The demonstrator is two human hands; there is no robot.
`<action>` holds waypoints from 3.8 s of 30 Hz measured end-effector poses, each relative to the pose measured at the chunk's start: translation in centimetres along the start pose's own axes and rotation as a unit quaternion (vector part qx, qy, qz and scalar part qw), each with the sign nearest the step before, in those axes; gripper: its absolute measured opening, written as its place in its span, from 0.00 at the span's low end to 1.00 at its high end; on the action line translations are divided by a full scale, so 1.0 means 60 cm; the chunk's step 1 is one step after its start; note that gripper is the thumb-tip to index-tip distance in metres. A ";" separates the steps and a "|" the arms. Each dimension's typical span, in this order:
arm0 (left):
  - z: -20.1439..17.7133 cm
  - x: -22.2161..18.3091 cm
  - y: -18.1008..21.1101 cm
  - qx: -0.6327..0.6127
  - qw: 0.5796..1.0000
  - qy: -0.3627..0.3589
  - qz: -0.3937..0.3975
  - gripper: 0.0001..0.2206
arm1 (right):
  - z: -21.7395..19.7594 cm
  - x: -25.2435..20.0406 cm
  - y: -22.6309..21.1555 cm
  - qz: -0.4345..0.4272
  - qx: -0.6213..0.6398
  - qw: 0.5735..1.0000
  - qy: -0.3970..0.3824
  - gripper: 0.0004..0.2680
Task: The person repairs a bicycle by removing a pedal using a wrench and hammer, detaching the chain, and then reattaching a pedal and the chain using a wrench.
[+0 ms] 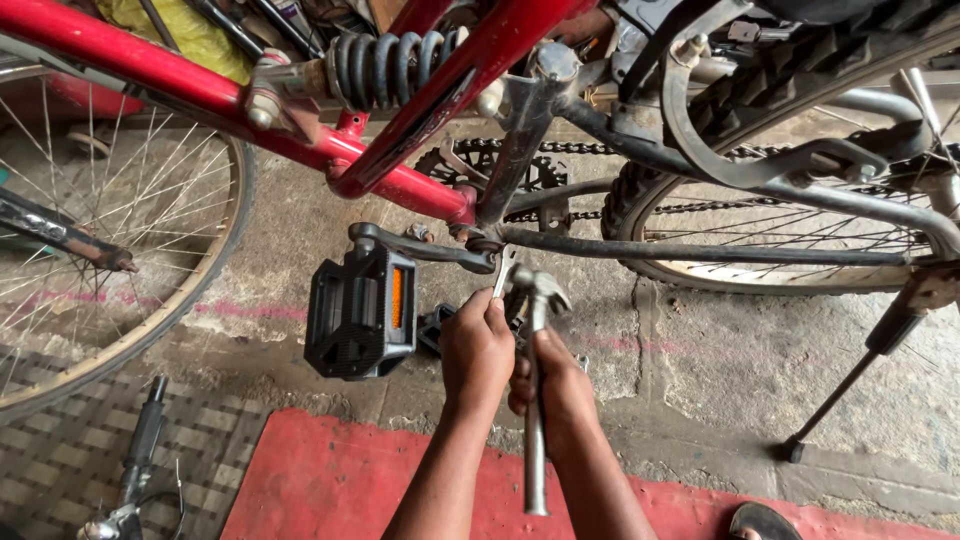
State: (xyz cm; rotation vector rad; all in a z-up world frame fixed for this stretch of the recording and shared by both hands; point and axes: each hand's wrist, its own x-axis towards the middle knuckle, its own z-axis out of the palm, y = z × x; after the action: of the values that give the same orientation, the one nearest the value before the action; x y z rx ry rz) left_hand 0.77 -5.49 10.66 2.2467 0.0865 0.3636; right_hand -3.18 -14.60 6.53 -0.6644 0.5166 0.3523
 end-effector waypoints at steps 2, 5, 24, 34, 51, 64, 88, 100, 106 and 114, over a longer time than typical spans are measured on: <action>-0.004 0.006 0.005 0.011 1.000 -0.009 -0.027 0.07 | 0.009 0.016 0.001 0.015 0.190 0.982 -0.012 0.10; 0.002 0.005 -0.009 0.006 0.988 -0.080 -0.131 0.10 | -0.022 0.021 0.007 -0.029 -0.007 0.999 -0.030 0.14; 0.037 -0.064 -0.225 0.019 0.972 -0.141 -0.186 0.11 | 0.095 0.118 -0.034 -0.053 -0.056 0.993 0.092 0.19; 0.035 -0.071 -0.251 0.012 0.984 -0.121 -0.132 0.10 | 0.109 0.192 -0.007 -0.031 0.195 0.971 -0.134 0.17; 0.015 -0.064 -0.210 0.008 0.970 -0.178 -0.168 0.09 | 0.157 0.165 -0.002 -0.048 0.264 0.948 -0.171 0.21; 0.024 -0.057 -0.302 -0.107 0.899 -0.153 -0.397 0.15 | 0.099 0.151 -0.017 -0.039 0.102 0.992 -0.063 0.16; 0.083 -0.021 0.031 -0.204 0.936 -0.268 -0.105 0.31 | -0.170 0.005 -0.160 -0.195 -0.074 0.976 -0.061 0.21; 0.029 0.136 -0.089 -0.553 0.765 -0.073 -0.321 0.15 | 0.139 0.039 -0.061 -0.536 -0.515 0.660 0.110 0.14; 0.104 0.167 -0.173 -0.619 0.697 -0.119 -0.341 0.22 | 0.149 0.065 -0.049 -0.470 -0.633 0.592 0.166 0.19; 0.152 0.164 -0.182 -0.697 0.629 -0.014 -0.342 0.19 | 0.125 0.076 -0.082 -0.494 -0.622 0.603 0.072 0.19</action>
State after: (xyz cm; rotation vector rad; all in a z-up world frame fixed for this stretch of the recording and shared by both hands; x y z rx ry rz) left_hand 13.43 -3.40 -0.90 0.5352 0.4522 -0.0828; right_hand 5.37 -12.63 11.41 -2.2377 -0.1230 -0.5254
